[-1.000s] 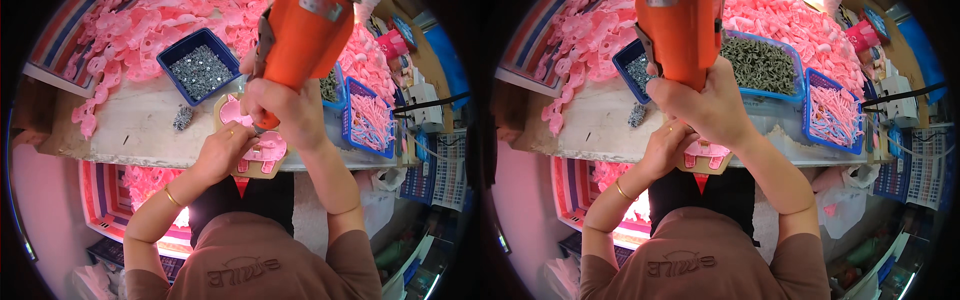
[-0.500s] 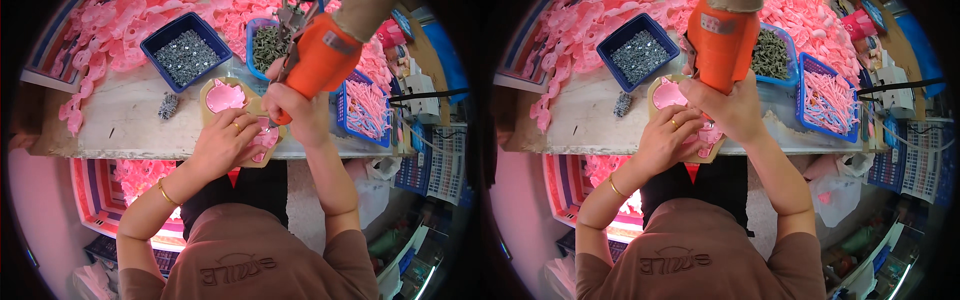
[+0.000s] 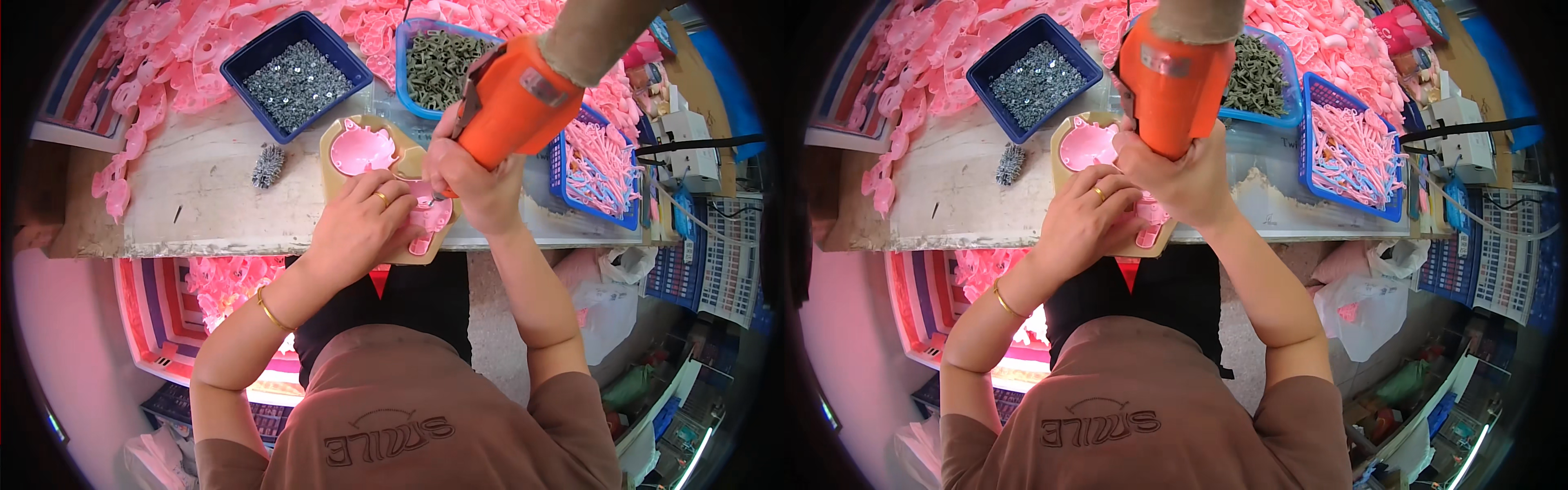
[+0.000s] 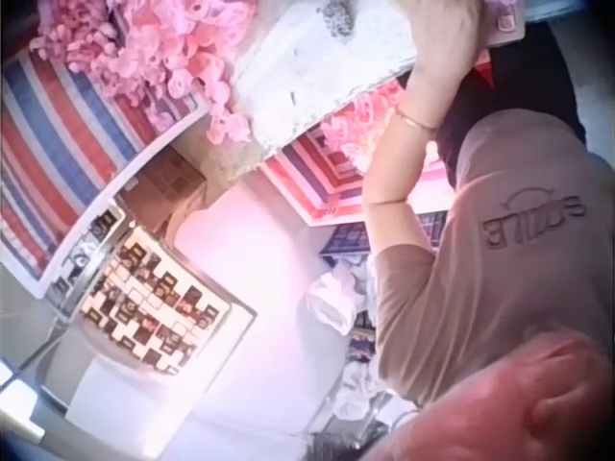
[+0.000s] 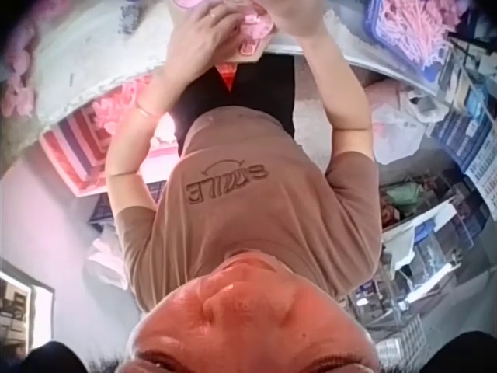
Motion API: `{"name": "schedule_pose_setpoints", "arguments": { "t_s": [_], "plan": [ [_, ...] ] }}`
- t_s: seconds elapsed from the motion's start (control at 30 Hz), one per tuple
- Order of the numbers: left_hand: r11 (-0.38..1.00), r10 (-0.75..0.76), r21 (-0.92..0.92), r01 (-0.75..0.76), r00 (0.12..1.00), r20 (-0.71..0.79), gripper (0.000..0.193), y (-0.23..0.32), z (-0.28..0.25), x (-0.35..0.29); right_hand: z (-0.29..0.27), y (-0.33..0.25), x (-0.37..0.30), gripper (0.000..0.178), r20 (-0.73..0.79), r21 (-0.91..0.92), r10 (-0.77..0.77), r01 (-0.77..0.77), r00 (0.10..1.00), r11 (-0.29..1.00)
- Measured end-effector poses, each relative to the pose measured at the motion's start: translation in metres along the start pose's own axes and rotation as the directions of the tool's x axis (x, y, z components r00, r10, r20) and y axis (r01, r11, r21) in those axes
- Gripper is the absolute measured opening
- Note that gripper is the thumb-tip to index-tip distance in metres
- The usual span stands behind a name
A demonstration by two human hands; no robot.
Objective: Assembling small pink toy unicorns by attaching eyes and components using specialized tools.
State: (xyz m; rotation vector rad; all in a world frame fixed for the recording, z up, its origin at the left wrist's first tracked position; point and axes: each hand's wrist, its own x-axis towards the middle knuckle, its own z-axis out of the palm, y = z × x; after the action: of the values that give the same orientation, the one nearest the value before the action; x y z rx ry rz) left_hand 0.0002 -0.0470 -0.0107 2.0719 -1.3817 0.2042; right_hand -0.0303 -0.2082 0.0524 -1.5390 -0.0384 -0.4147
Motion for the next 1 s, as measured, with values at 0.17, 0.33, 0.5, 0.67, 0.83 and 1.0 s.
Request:
{"name": "schedule_pose_setpoints", "arguments": {
  "t_s": [0.17, 0.33, 0.5, 0.67, 0.83, 1.0],
  "plan": [
    [1.000, 0.006, 0.015, -0.005, 1.000, -0.007, 0.035, 0.000, -0.001, 0.000, 0.005, 0.003, 0.001, 0.033, -0.002, 0.005, -0.065, 0.065, 0.998, 0.998],
    [0.998, 0.025, 0.051, -0.025, 1.000, -0.008, 0.033, 0.006, -0.004, -0.006, 0.000, -0.010, 0.013, 0.048, 0.210, 0.006, -0.055, 0.055, 0.976, 0.998],
    [0.998, 0.027, 0.059, -0.026, 1.000, -0.015, 0.029, 0.012, -0.008, -0.013, 0.012, -0.058, 0.037, 0.048, 0.327, -0.024, -0.233, 0.254, 0.916, 0.967],
    [0.999, 0.028, -0.020, -0.029, 0.998, -0.049, 0.027, 0.014, -0.007, -0.024, -0.016, -0.130, 0.054, 0.032, 0.017, -0.663, -0.745, 0.565, 0.666, 0.490],
    [1.000, 0.016, 0.015, -0.015, 0.996, -0.083, 0.031, 0.010, -0.010, -0.038, -0.015, -0.127, 0.115, 0.033, -0.177, -0.667, -0.867, 0.591, 0.466, 0.454],
    [0.997, -0.013, 0.072, 0.018, 0.998, -0.066, 0.037, 0.005, -0.013, -0.044, -0.023, -0.130, 0.151, 0.046, 0.201, -0.045, -0.308, 0.323, 0.930, 0.945]
  ]
}}
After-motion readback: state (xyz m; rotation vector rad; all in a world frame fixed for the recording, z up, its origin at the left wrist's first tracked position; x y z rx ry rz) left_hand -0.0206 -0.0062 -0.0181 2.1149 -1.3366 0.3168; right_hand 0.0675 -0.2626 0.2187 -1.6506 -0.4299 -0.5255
